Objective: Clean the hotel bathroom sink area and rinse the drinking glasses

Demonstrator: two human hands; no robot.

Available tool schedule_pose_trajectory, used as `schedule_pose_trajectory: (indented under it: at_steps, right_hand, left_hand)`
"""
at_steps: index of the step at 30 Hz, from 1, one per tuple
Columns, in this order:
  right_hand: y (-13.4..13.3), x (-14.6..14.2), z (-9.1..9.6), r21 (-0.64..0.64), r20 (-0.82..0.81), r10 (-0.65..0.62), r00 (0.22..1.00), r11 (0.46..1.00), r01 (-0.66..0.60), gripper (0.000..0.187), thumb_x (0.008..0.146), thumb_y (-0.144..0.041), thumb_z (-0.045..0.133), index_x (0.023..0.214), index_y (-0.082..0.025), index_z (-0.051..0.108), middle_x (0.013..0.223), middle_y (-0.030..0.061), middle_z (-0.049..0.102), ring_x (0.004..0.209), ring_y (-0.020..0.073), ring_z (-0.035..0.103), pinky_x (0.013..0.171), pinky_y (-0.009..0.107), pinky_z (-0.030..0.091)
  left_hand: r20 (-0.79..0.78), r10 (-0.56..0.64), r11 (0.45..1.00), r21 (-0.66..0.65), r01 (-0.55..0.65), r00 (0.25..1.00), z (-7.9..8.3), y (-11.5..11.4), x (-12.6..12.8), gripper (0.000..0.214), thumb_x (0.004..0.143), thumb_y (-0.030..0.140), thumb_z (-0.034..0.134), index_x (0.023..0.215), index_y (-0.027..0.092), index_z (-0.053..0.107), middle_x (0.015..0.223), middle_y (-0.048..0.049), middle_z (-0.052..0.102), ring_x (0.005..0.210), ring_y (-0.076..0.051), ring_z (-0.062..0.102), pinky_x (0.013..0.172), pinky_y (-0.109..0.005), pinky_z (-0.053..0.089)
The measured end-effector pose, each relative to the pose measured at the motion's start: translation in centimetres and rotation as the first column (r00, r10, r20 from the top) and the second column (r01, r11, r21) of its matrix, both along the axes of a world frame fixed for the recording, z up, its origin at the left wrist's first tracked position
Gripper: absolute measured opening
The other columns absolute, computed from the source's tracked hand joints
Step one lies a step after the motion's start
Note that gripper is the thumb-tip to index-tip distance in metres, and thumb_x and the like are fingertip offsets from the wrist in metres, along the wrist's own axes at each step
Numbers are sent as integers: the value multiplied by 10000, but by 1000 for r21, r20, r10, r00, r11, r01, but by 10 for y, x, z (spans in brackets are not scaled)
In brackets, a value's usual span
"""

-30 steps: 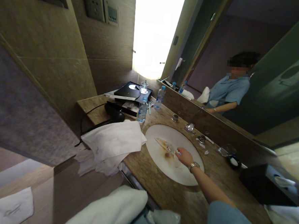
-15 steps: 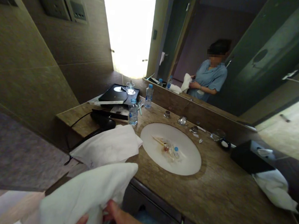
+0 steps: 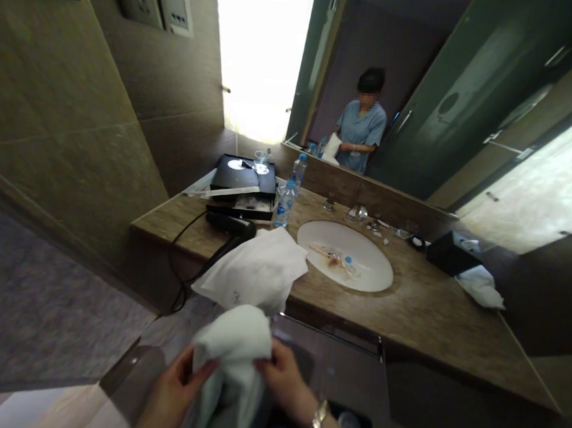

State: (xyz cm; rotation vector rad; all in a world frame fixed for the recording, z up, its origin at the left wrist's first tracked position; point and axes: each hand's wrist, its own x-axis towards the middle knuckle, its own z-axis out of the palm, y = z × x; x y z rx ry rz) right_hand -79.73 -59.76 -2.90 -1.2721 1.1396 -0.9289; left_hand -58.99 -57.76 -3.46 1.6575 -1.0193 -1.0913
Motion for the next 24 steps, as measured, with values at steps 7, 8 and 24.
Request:
schedule_pose_trajectory:
  at_steps: [7, 8, 24]
  right_hand:
    - [10, -50, 95, -244, -408, -10, 913, 965, -98, 466, 956, -555, 468, 709, -177, 582, 652, -8, 526, 606, 113, 441, 579, 254, 345]
    - [19, -51, 115, -274, -456, 39, 889, 944, -182, 460, 973, -529, 461, 699, -180, 583, 636, -13, 516, 590, 106, 438, 577, 254, 339]
    - [96, -191, 173, -641, -587, -628, 511, 746, 182, 254, 966, -359, 502, 915, -200, 694, 883, 71, 675, 838, 205, 613, 779, 355, 520]
  left_hand:
    - [227, -283, 927, -187, 326, 932, -21, 20, -7, 420, 658, 375, 656, 1022, 168, 694, 1124, -138, 693, 1083, -323, 629, 985, -505, 502]
    - [225, -356, 892, -209, 402, 907, -27, 26, -18, 488, 681, 371, 661, 1121, 162, 672, 1212, -153, 673, 1152, -327, 607, 1030, -517, 477]
    - [-296, -523, 852, -148, 503, 799, 97, -43, -140, 551, 737, 664, 614, 964, 163, 607, 747, -39, 644, 715, -217, 589, 655, -322, 473]
